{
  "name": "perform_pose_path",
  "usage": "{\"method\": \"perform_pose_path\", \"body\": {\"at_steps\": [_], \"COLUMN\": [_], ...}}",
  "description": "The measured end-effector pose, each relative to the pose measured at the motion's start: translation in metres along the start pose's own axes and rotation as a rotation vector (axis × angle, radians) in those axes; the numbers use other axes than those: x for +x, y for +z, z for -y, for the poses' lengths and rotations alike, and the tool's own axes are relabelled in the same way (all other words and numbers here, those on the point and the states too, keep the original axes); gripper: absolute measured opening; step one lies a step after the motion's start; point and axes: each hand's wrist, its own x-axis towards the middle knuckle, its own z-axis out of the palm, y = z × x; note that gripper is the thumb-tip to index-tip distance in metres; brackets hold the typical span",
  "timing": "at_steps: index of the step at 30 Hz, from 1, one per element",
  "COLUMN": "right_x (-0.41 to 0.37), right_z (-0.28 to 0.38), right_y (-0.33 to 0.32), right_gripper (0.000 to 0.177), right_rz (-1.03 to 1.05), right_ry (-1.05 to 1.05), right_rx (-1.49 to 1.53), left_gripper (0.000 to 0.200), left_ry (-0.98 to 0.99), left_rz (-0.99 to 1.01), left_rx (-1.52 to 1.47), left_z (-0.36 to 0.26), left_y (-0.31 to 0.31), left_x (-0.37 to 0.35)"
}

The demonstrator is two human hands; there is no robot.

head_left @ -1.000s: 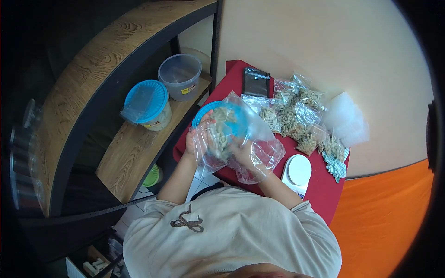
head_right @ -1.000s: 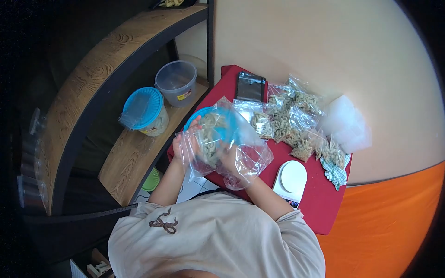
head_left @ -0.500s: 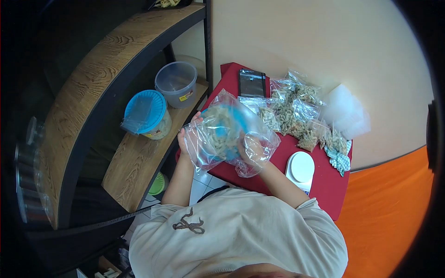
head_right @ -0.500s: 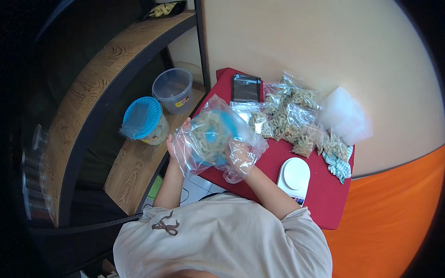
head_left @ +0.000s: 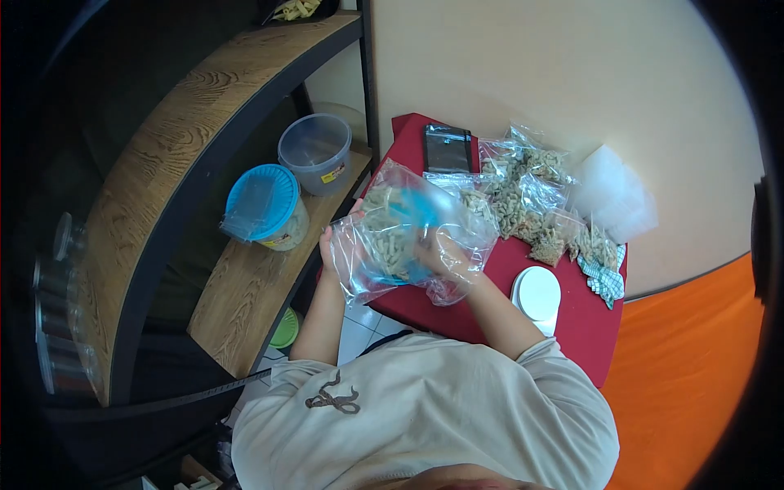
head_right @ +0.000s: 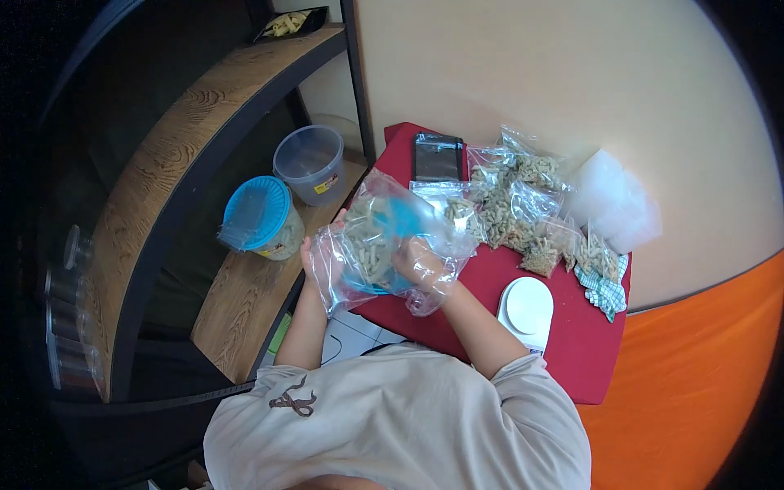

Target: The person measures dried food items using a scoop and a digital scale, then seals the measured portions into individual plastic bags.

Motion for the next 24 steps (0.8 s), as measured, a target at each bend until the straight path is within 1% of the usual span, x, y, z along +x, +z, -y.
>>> {"method": "perform_pose_path", "body": {"at_steps": [2,4,5,6,7,9,10,11,12,13,14,15,16,17,18,19,20,21,22,24], "right_x": [-0.001,0.0,0.008,0.012,0.014,0.016,0.014,0.011,0.007,0.004,0.0,-0.004,-0.008,-0.014,-0.02,-0.027,-0.037,-0.046,-0.057,-0.081], "right_z": [0.002,-0.004,-0.013,-0.009,-0.009,-0.004,-0.002,-0.002,-0.002,-0.002,-0.002,-0.003,-0.004,-0.006,-0.008,-0.013,-0.021,-0.028,-0.031,-0.034], "right_y": [0.0,0.011,0.028,0.032,0.031,0.026,0.024,0.023,0.02,0.018,0.015,0.012,0.01,0.009,0.01,0.011,0.01,0.009,0.007,-0.004], "right_gripper": [0.035,0.033,0.03,0.028,0.028,0.027,0.027,0.028,0.029,0.029,0.031,0.033,0.033,0.028,0.024,0.024,0.025,0.025,0.025,0.031], "right_rz": [0.004,0.003,-0.116,-0.236,-0.243,-0.048,-0.053,-0.007,0.04,0.031,0.059,0.088,0.076,-0.001,-0.075,-0.082,-0.085,-0.088,-0.091,-0.244], "right_ry": [-0.013,-0.026,-0.055,-0.09,-0.101,0.121,0.112,0.172,0.234,0.232,0.221,0.21,0.215,0.158,0.105,0.115,0.149,0.181,0.187,0.059], "right_rx": [0.04,0.077,0.179,0.28,0.279,0.417,0.42,0.552,0.683,0.686,0.756,0.827,0.832,0.692,0.551,0.555,0.648,0.74,0.739,0.672], "left_gripper": [0.077,0.076,0.076,0.076,0.075,0.075,0.075,0.074,0.074,0.074,0.074,0.074,0.075,0.076,0.076,0.078,0.08,0.083,0.083,0.085], "left_ry": [-0.022,-0.039,-0.049,-0.045,-0.032,-0.011,-0.003,0.001,-0.001,-0.001,-0.005,-0.014,0.016,0.044,0.03,0.033,0.038,0.058,0.053,0.184], "left_rz": [-0.121,-0.11,-0.094,-0.086,-0.102,-0.111,-0.158,-0.205,-0.199,-0.073,0.053,0.06,0.011,-0.041,-0.039,0.009,0.056,0.024,0.024,-0.006], "left_rx": [0.019,0.039,0.06,0.064,0.081,0.107,0.077,0.046,0.05,-0.054,-0.161,-0.161,-0.126,-0.09,-0.091,-0.035,0.02,0.075,0.071,0.171], "left_z": [0.0,0.0,-0.001,-0.001,-0.002,-0.004,-0.003,-0.002,-0.001,-0.001,0.001,0.001,0.002,0.003,0.001,-0.002,-0.006,-0.009,-0.011,-0.017], "left_y": [-0.001,-0.003,-0.003,-0.002,0.0,0.002,0.002,0.002,-0.003,-0.009,-0.014,-0.01,-0.005,-0.002,0.003,0.007,0.011,0.022,0.028,0.032], "left_x": [0.0,0.001,0.003,0.004,0.005,0.007,0.006,0.005,0.005,0.005,0.006,0.007,0.007,0.006,0.006,0.005,0.005,0.004,0.003,-0.001]}}
